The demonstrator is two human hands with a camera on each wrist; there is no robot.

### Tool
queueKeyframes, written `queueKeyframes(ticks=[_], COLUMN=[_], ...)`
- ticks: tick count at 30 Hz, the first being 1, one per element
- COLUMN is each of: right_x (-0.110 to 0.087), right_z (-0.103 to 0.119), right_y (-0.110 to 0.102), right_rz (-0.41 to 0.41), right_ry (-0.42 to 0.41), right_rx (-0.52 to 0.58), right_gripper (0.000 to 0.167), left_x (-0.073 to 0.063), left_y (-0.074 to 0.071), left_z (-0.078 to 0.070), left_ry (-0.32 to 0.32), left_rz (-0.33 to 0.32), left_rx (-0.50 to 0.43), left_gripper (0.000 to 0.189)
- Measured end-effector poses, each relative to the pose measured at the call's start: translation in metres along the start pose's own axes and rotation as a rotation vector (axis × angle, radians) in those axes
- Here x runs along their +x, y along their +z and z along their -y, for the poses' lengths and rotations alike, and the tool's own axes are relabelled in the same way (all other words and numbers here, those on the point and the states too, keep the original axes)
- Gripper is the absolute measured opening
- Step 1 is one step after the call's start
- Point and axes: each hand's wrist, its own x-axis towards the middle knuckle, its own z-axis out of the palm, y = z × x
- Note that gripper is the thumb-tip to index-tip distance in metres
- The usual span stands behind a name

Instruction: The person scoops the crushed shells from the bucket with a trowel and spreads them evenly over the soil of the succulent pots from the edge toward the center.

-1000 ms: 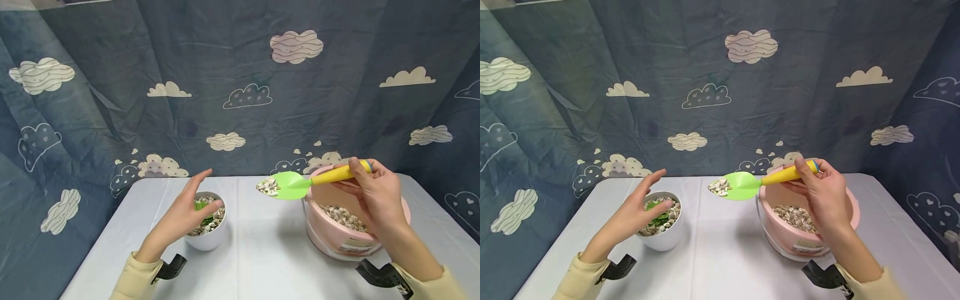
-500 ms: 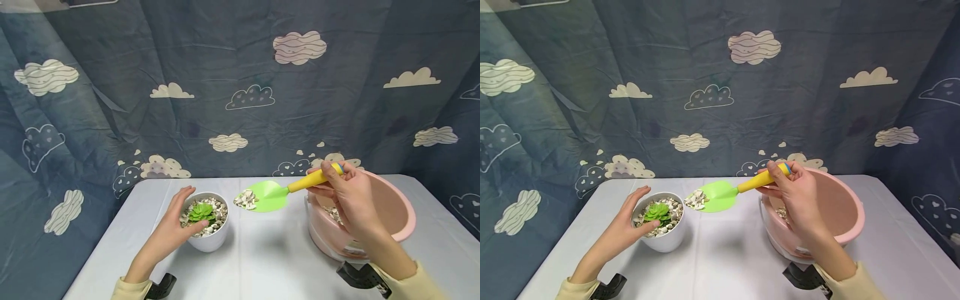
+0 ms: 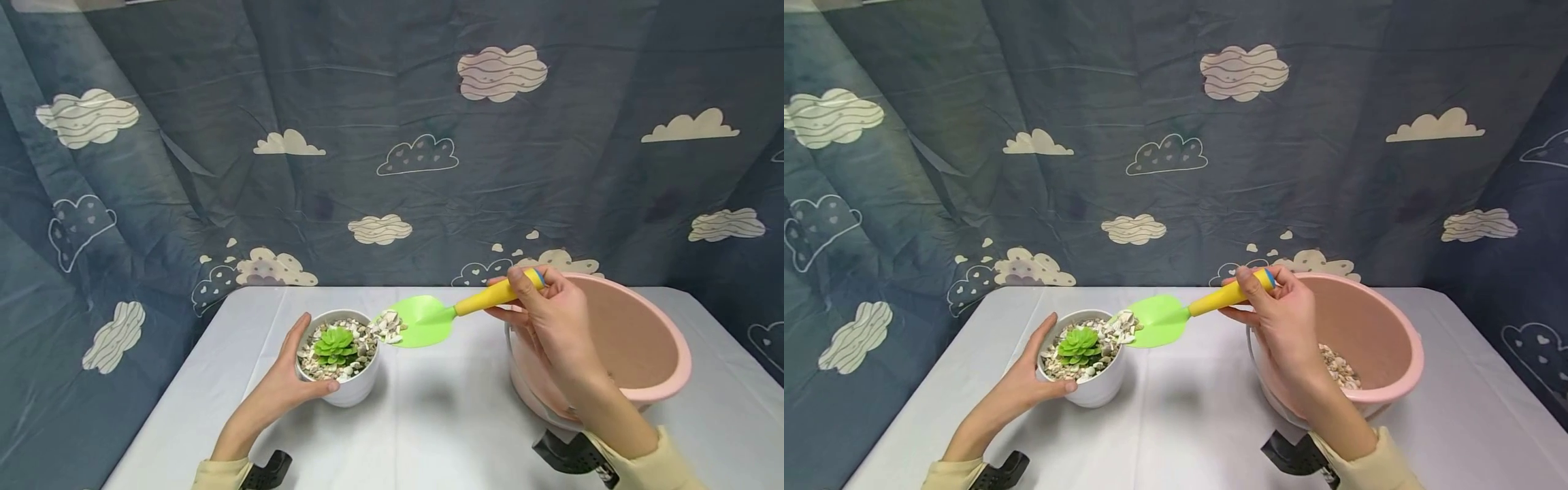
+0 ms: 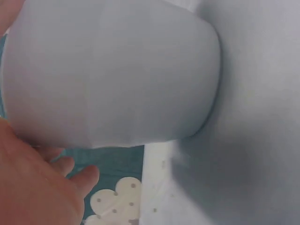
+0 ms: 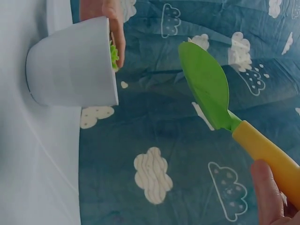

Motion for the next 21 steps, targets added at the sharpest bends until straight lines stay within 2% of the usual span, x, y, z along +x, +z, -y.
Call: queueKeyframes(ticks=[4, 9, 15, 21], right_x=[0.000, 0.004, 0.009, 0.012], right_z=[-0.010, -0.022, -0.036, -0.045], right_y=[0.005, 0.013, 0.021, 0.024], right_rz=[-0.006, -0.012, -0.024, -0.014], right_ry=[-0.012, 0.000, 0.024, 0.006], right_rx=[-0.021, -0.023, -0.072, -0.097], right_gripper=[0.032, 0.032, 0.033, 0.033], left_x=[0.000, 0.000, -0.001, -0.001], left_y=[0.000, 0.000, 0.000, 0.000], left_z=[0.003, 0.004, 0.008, 0.008], left_ry=[-0.063, -0.090, -0.087, -0.075], left_rz=[0.015, 0.028, 0.038, 0.040], left_rx=[-0.088, -0.178, -0.212, -0.214], left_gripper=[0.120, 0.115, 0.113, 0.114])
